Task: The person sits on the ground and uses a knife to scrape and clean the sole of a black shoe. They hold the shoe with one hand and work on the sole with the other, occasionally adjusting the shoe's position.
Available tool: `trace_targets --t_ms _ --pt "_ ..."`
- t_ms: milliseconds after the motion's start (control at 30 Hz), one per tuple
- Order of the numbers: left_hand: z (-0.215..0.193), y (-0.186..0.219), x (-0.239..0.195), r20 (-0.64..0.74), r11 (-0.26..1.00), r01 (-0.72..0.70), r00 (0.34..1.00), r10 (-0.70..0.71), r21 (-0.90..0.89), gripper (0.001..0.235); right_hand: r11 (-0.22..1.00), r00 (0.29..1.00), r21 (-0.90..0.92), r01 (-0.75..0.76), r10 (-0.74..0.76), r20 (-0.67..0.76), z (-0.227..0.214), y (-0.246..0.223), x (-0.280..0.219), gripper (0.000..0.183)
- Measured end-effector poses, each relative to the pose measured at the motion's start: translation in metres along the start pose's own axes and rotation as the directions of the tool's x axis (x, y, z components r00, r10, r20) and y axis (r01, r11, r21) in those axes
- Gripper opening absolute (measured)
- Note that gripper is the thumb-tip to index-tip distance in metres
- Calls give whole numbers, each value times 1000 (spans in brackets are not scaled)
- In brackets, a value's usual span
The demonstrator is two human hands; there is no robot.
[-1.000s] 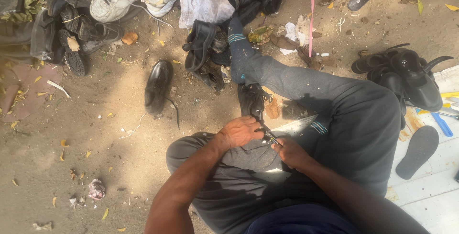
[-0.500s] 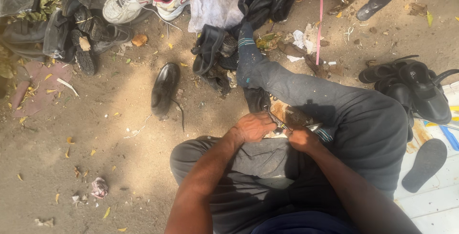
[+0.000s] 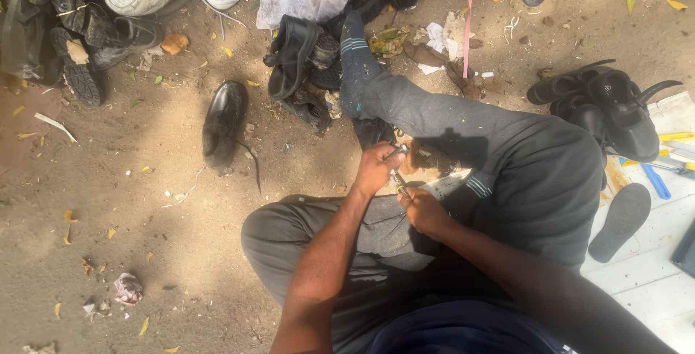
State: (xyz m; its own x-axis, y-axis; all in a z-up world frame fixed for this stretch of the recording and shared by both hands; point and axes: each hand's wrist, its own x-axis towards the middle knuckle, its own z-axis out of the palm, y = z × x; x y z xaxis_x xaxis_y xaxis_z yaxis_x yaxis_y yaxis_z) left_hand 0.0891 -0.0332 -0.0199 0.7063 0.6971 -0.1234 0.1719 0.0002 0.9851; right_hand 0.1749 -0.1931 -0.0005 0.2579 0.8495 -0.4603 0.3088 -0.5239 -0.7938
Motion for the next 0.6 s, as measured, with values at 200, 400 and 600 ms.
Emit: trace_targets --t_ms 200,400,600 --pt "9 -14 4 -105 964 24 993 -53 -264 17 989 975 -15 149 -150 -167 15 5 -20 27" --pt "19 -38 3 -154 889 18 983 -99 -458 17 999 991 43 -34 39 -129 24 -21 -14 28" --pt "21 -46 15 -188 729 -13 969 -160 -685 11 933 935 118 -340 348 -62 19 -51 -26 27"
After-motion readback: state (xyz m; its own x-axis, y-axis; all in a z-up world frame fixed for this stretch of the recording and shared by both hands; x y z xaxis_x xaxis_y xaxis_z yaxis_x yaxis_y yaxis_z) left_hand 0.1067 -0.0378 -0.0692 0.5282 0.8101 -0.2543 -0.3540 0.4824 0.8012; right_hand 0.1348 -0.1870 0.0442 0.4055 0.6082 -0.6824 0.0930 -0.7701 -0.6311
